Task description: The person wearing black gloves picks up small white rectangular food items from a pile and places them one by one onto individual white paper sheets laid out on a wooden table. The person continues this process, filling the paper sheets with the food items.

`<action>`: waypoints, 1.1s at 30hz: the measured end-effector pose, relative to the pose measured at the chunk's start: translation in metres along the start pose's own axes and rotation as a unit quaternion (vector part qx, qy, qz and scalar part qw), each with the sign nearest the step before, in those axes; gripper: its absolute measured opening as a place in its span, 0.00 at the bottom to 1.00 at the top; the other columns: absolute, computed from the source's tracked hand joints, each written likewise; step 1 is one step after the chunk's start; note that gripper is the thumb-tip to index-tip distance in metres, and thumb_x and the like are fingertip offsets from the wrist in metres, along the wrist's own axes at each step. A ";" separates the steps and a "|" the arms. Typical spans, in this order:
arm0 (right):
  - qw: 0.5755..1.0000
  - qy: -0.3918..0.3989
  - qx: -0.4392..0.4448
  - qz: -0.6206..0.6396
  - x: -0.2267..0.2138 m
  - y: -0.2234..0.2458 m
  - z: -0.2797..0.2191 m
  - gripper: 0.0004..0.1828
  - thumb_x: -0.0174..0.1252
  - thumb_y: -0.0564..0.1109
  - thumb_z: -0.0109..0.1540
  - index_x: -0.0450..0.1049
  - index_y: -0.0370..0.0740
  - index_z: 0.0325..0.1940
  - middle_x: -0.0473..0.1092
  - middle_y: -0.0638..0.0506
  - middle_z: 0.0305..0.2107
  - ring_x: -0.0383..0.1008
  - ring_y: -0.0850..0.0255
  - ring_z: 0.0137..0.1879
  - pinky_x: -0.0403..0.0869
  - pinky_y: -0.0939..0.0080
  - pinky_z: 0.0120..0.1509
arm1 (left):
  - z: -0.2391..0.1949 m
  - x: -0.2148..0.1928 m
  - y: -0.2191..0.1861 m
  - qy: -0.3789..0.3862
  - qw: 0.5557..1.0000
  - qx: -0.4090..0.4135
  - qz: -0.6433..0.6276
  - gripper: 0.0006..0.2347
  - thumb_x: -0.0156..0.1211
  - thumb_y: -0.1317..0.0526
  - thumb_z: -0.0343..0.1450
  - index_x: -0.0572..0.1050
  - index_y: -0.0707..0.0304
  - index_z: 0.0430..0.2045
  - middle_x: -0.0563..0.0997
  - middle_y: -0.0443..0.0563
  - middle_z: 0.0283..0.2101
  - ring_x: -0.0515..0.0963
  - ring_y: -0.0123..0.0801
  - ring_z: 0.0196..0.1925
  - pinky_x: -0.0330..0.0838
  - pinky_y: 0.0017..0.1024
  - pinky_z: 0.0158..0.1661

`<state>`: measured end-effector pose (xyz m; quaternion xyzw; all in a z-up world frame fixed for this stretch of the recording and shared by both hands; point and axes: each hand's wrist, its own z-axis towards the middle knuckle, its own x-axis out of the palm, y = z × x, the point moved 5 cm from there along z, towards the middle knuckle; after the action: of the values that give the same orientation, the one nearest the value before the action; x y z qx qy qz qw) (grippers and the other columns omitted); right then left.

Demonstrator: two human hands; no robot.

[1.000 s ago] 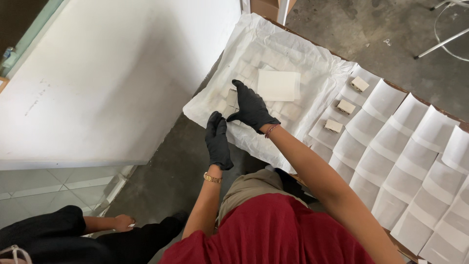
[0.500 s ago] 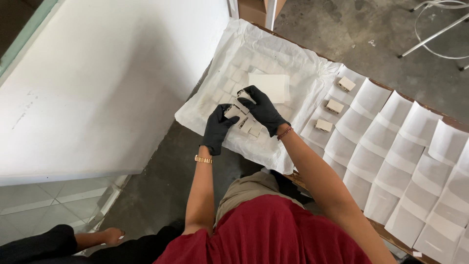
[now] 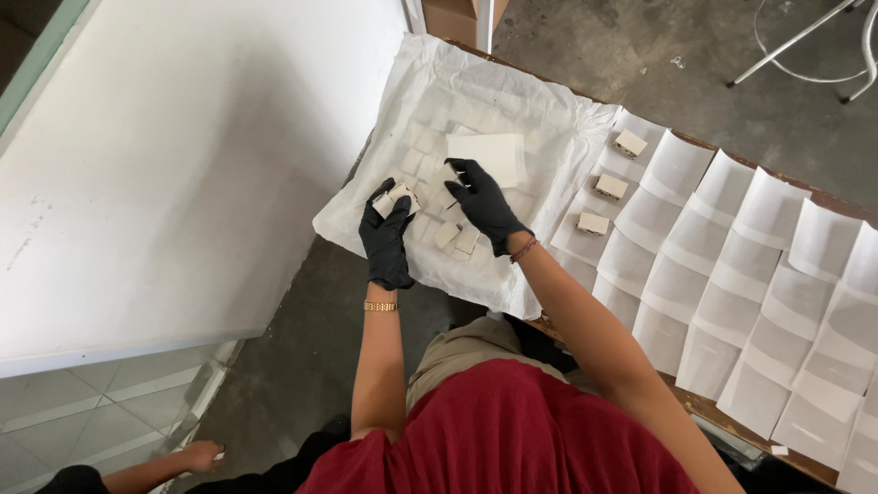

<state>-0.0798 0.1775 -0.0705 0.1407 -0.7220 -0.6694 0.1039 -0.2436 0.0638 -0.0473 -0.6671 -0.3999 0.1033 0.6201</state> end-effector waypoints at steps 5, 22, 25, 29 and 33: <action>0.969 -0.053 -0.160 -0.182 0.012 -0.005 -0.011 0.22 0.64 0.49 0.66 0.74 0.52 0.65 0.74 0.43 0.56 0.72 0.42 0.64 0.71 0.44 0.68 | -0.006 0.009 0.005 -0.023 0.994 -0.039 -0.096 0.28 0.76 0.68 0.66 0.68 0.80 0.59 0.78 0.66 0.46 0.82 0.47 0.42 0.86 0.45 0.45; 0.909 -0.279 0.001 0.310 -0.131 0.014 -0.125 0.14 0.63 0.41 0.66 0.77 0.32 0.54 0.79 0.46 0.35 0.82 0.61 0.39 0.83 0.61 0.47 | -0.102 0.116 0.072 0.179 0.956 -0.217 -0.078 0.17 0.66 0.72 0.70 0.77 0.68 0.54 0.83 0.72 0.47 0.84 0.59 0.48 0.83 0.45 0.48; 0.946 -0.316 -0.038 0.067 -0.223 -0.001 -0.105 0.16 0.64 0.43 0.67 0.77 0.41 0.59 0.77 0.51 0.31 0.77 0.67 0.36 0.79 0.64 0.46 | -0.123 0.143 0.061 0.266 0.953 -0.132 0.054 0.23 0.68 0.73 0.68 0.75 0.62 0.59 0.85 0.63 0.43 0.86 0.42 0.44 0.86 0.34 0.45; 0.933 -0.337 0.006 -0.130 -0.350 -0.039 -0.044 0.25 0.79 0.47 0.57 0.78 0.59 0.56 0.76 0.61 0.31 0.78 0.69 0.38 0.78 0.70 0.46 | -0.134 0.161 0.078 0.316 0.930 -0.069 0.173 0.24 0.76 0.67 0.65 0.76 0.57 0.56 0.86 0.57 0.41 0.86 0.34 0.44 0.84 0.35 0.48; 0.922 -0.264 -0.020 -0.282 -0.378 -0.053 -0.006 0.20 0.80 0.52 0.54 0.81 0.56 0.46 0.79 0.57 0.36 0.80 0.57 0.50 0.74 0.58 0.60 | -0.139 0.185 0.099 0.363 0.902 0.004 0.234 0.18 0.77 0.64 0.64 0.80 0.51 0.47 0.87 0.53 0.42 0.86 0.36 0.48 0.83 0.36 0.50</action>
<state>0.2801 0.2973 -0.1079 0.1545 -0.6404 -0.6981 -0.2806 0.0061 0.0918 -0.0418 -0.7305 0.0211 -0.0023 0.6826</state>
